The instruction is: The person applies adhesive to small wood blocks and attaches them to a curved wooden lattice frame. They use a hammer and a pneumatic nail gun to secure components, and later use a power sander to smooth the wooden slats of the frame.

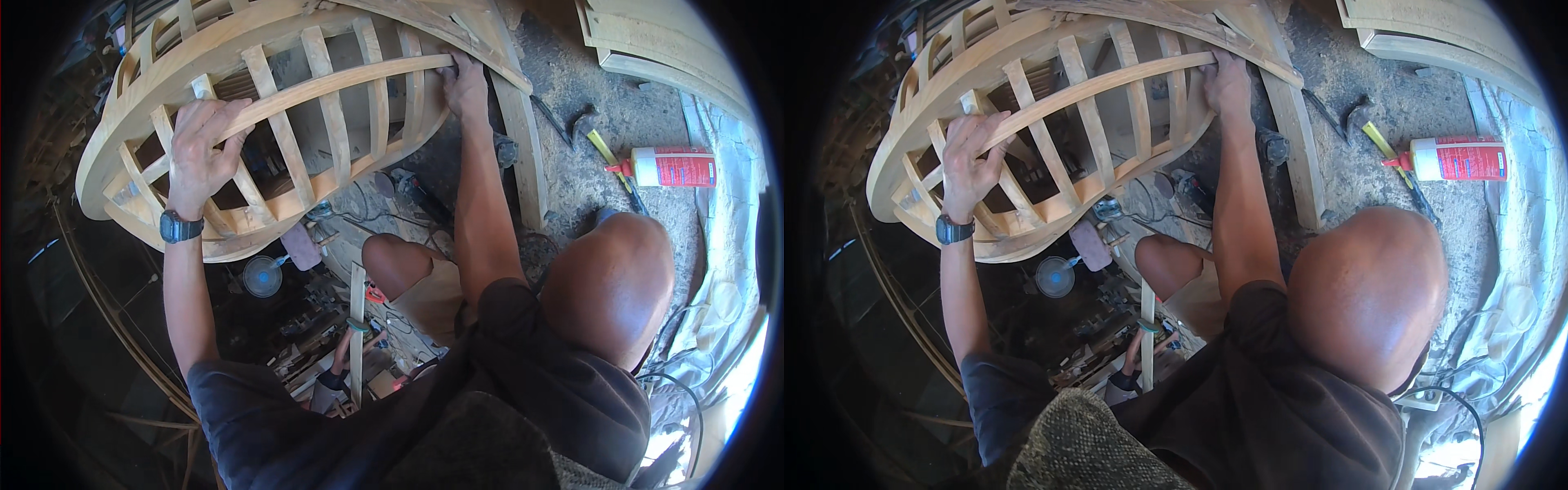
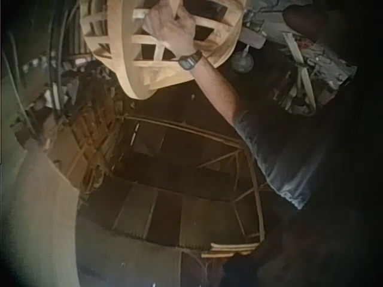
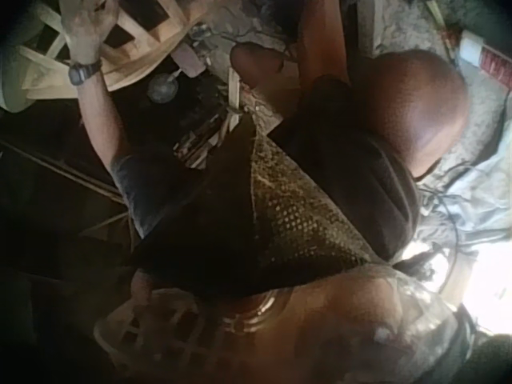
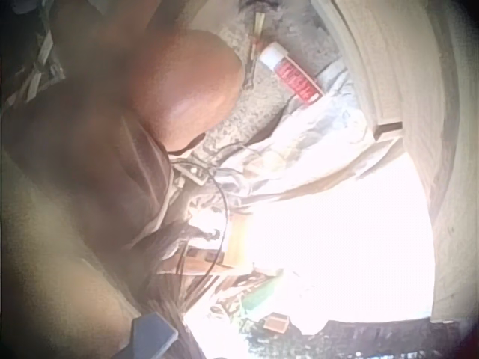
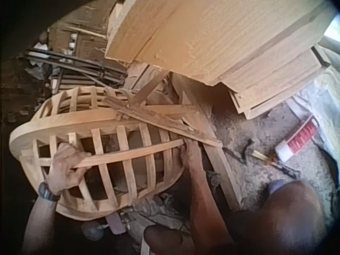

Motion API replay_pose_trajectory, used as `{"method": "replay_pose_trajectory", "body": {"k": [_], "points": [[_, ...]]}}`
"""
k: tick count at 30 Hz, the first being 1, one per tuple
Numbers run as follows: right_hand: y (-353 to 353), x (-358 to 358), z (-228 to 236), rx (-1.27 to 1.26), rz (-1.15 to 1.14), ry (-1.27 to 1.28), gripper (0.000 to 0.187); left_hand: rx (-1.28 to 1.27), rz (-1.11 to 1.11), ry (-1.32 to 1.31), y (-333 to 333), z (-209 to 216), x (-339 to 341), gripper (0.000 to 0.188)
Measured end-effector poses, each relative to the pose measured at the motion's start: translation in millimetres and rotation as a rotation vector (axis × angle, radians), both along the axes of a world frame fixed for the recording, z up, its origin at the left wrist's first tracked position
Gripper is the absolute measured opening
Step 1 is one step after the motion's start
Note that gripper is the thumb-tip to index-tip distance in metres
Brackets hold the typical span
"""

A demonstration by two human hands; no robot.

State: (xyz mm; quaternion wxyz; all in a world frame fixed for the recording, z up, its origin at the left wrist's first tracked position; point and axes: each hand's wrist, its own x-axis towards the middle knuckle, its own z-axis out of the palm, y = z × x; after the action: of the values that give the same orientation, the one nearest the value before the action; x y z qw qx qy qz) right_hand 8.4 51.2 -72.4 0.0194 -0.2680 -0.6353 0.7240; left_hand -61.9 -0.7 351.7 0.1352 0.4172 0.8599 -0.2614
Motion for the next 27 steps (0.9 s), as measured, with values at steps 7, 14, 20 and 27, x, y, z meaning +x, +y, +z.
{"method": "replay_pose_trajectory", "body": {"k": [7, 14, 20, 27], "points": [[0.6, -4.1, -3.6, 0.046, 0.055, -0.012, 0.035, 0.009, 0.0, -0.007, -2.9, 0.1, -0.8, 0.035], [0.9, -1.2, 0.5, 0.028, 0.001, 0.023, 0.033, 0.015, 0.007, -0.008, -4.1, 0.4, 1.1, 0.035], [-0.8, -1.5, -4.5, 0.016, -0.029, 0.094, 0.033, 0.004, -0.001, -0.009, -3.1, -1.1, 0.4, 0.037], [-2.3, -6.0, -12.3, 0.021, -0.028, 0.12, 0.034, 0.024, -0.034, -0.013, 0.9, -0.6, -1.6, 0.032]]}}
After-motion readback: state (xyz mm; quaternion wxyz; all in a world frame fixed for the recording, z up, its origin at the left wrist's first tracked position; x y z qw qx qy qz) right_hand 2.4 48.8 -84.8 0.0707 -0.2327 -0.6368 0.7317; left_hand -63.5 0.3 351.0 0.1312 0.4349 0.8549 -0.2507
